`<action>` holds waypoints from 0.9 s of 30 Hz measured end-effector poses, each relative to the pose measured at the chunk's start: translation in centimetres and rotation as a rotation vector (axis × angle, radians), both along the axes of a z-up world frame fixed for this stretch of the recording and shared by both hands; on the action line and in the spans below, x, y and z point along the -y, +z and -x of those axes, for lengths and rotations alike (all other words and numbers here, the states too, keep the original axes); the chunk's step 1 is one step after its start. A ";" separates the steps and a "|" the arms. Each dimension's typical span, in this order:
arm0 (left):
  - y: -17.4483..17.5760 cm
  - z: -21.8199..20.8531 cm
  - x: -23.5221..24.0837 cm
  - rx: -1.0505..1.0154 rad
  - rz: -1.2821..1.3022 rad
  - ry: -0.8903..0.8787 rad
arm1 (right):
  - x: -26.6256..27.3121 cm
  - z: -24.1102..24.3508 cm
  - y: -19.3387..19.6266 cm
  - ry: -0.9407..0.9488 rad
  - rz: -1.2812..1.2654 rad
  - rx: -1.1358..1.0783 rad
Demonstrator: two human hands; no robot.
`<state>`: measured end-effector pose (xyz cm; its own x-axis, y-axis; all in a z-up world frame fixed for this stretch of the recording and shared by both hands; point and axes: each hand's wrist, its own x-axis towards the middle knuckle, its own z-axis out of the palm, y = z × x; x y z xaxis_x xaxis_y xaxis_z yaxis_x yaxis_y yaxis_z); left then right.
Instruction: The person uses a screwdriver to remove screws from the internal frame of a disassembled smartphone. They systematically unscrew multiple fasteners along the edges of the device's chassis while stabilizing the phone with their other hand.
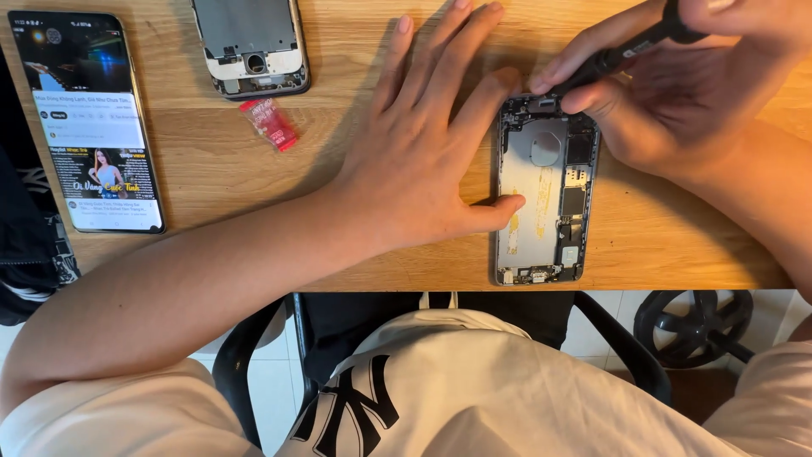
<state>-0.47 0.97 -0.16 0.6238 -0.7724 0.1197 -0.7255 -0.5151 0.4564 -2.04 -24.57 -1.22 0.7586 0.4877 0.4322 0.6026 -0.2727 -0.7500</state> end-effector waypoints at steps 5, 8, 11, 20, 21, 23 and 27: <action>-0.2 0.0 0.0 0.003 0.001 0.000 | 0.0 -0.4 0.2 0.093 -0.092 0.044; -0.1 0.0 0.0 0.001 -0.002 -0.004 | 0.2 -0.8 -0.4 0.154 -0.109 0.084; -0.1 0.1 0.0 0.040 0.021 0.007 | 0.3 -0.8 -0.9 0.153 -0.165 0.080; -0.2 0.0 0.3 0.000 -0.036 0.012 | 0.0 -1.8 -0.9 0.167 -0.182 0.120; -0.2 0.0 0.4 -0.018 -0.056 0.007 | 0.3 -2.6 -1.4 0.228 -0.199 0.240; -0.1 -0.1 0.4 -0.026 -0.076 0.006 | 0.6 -2.8 -1.7 0.294 -0.213 0.370; 0.0 0.0 0.3 -0.004 -0.049 0.015 | 0.2 0.1 -1.1 0.070 -0.221 0.190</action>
